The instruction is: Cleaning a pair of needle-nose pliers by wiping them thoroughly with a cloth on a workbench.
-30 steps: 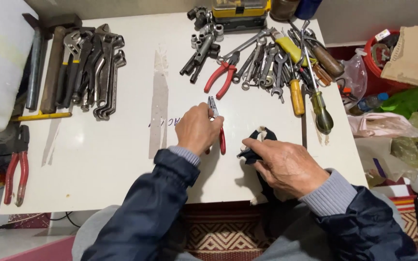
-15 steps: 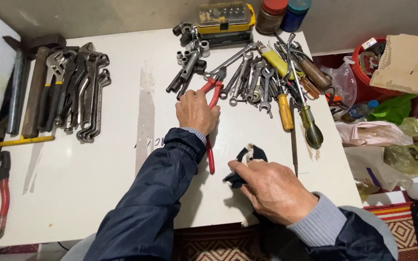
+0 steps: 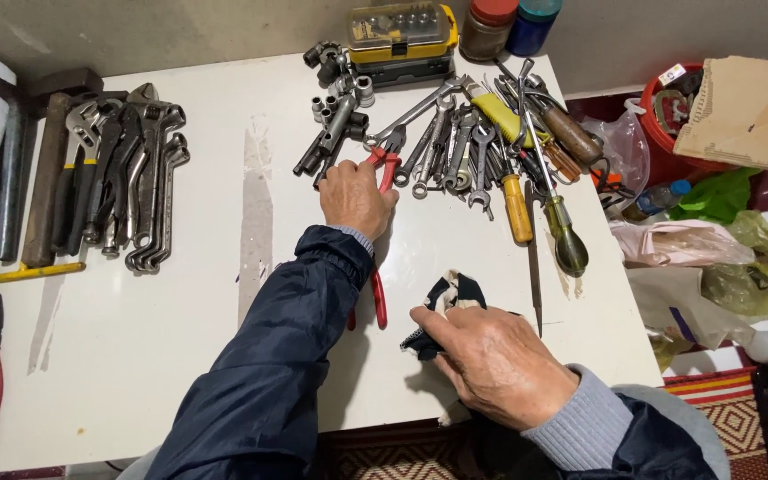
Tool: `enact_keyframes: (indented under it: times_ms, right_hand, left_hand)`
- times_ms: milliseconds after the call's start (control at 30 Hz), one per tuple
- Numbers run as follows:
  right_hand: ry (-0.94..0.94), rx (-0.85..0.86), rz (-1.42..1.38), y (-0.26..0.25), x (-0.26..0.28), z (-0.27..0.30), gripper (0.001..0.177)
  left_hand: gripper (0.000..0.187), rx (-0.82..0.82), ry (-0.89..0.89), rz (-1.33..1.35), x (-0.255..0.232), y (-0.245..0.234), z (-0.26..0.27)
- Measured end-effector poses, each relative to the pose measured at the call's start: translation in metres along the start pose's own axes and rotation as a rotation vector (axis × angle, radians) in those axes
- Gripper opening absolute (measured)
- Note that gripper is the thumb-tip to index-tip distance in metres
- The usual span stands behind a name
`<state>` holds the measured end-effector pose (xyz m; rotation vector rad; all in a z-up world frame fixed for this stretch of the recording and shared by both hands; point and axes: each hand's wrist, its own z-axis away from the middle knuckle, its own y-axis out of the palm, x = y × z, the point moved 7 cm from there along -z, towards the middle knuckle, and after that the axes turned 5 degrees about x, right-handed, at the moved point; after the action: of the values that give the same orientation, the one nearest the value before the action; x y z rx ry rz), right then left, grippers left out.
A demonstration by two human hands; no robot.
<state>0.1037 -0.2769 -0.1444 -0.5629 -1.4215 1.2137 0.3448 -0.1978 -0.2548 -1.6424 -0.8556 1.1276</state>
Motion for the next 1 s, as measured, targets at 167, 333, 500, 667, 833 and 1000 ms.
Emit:
enact_keyframes:
  times_ms: [167, 333, 500, 667, 833, 1000]
  right_hand:
    - [0.023, 0.032, -0.011, 0.004, -0.002, -0.003, 0.05]
    - [0.029, 0.016, -0.026, 0.004, -0.005, -0.004, 0.059]
    - [0.076, 0.123, 0.057, 0.02, -0.016, -0.002, 0.07]
    - [0.19, 0.4, 0.223, 0.055, -0.031, 0.001, 0.101]
    - [0.262, 0.431, 0.347, 0.072, -0.042, -0.011, 0.069]
    - [0.317, 0.311, 0.341, 0.039, -0.05, -0.013, 0.043]
  left_hand:
    - [0.028, 0.009, 0.043, 0.004, -0.001, 0.004, -0.004]
    - [0.029, -0.075, 0.12, 0.097, -0.004, -0.009, 0.003]
    - [0.023, 0.082, 0.059, 0.48, -0.018, -0.067, 0.022]
    - [0.05, 0.447, -0.344, 1.198, -0.016, -0.115, 0.078]
    - [0.071, 0.772, -0.296, 1.765, -0.028, -0.133, 0.139]
    - [0.053, 0.7, -0.37, 1.971, -0.016, -0.152, 0.187]
